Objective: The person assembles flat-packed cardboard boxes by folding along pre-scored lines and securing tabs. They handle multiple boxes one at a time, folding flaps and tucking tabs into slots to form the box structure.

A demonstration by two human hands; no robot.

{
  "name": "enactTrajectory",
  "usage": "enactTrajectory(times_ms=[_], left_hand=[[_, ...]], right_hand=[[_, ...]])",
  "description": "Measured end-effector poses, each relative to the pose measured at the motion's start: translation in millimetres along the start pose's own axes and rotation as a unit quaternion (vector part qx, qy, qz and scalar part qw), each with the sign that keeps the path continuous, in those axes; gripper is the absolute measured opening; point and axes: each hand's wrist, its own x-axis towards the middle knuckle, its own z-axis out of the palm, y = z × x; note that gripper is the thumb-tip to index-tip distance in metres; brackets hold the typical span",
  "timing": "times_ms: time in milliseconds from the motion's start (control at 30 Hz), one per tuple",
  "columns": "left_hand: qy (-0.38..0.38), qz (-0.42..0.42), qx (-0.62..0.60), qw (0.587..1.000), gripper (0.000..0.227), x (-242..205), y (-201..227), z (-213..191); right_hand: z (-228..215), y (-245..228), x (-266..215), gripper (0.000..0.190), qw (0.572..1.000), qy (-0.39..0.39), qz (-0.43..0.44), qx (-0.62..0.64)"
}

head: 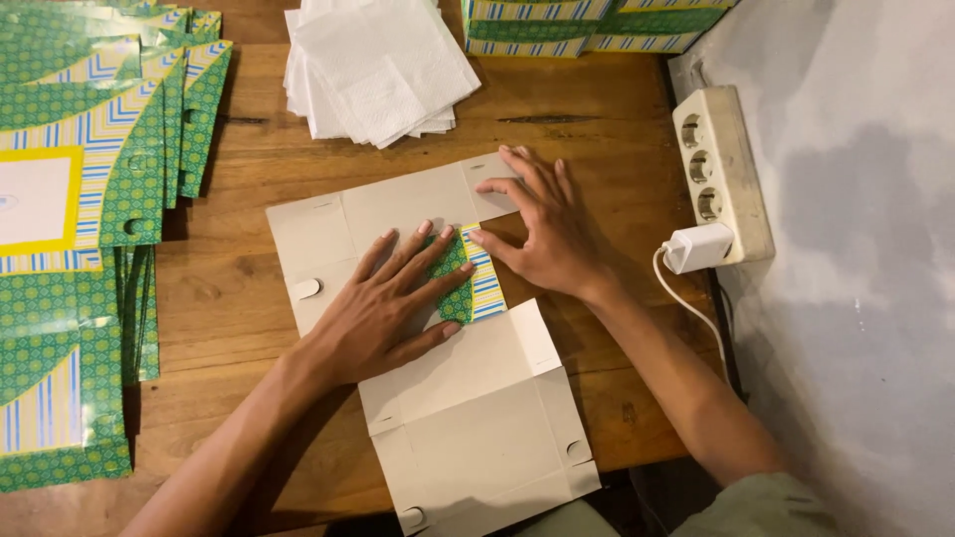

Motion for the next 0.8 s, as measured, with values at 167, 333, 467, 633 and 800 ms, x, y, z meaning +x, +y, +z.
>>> enactTrajectory(times_ms=[167, 333, 467, 633, 800], left_hand=[[-0.012, 0.009, -0.002, 1.000, 0.060, 0.1, -6.6, -3.9], [-0.034, -0.006, 0.001, 0.999, 0.065, 0.3, -5.2, -1.6], [-0.034, -0.027, 0.049, 0.998, 0.073, 0.7, -1.5, 2.4], [-0.014, -0.058, 0.052, 0.997, 0.067, 5.2, 5.4, 3.3], [0.011, -0.050, 0.054, 0.997, 0.058, 3.6, 0.1, 12.8]], right_hand=[[-6.2, 5.3, -8.7, 0.070, 0.998, -0.049, -0.022, 0.010], [-20.0, 1.8, -13.9, 0.094, 0.994, -0.110, -0.027, 0.014], [-24.0, -1.1, -19.4, 0.118, 0.988, -0.150, -0.037, -0.018], [-23.9, -8.5, -22.0, 0.127, 0.985, -0.172, -0.028, -0.017], [-18.2, -8.9, -20.5, 0.118, 0.991, -0.131, -0.010, -0.004]])
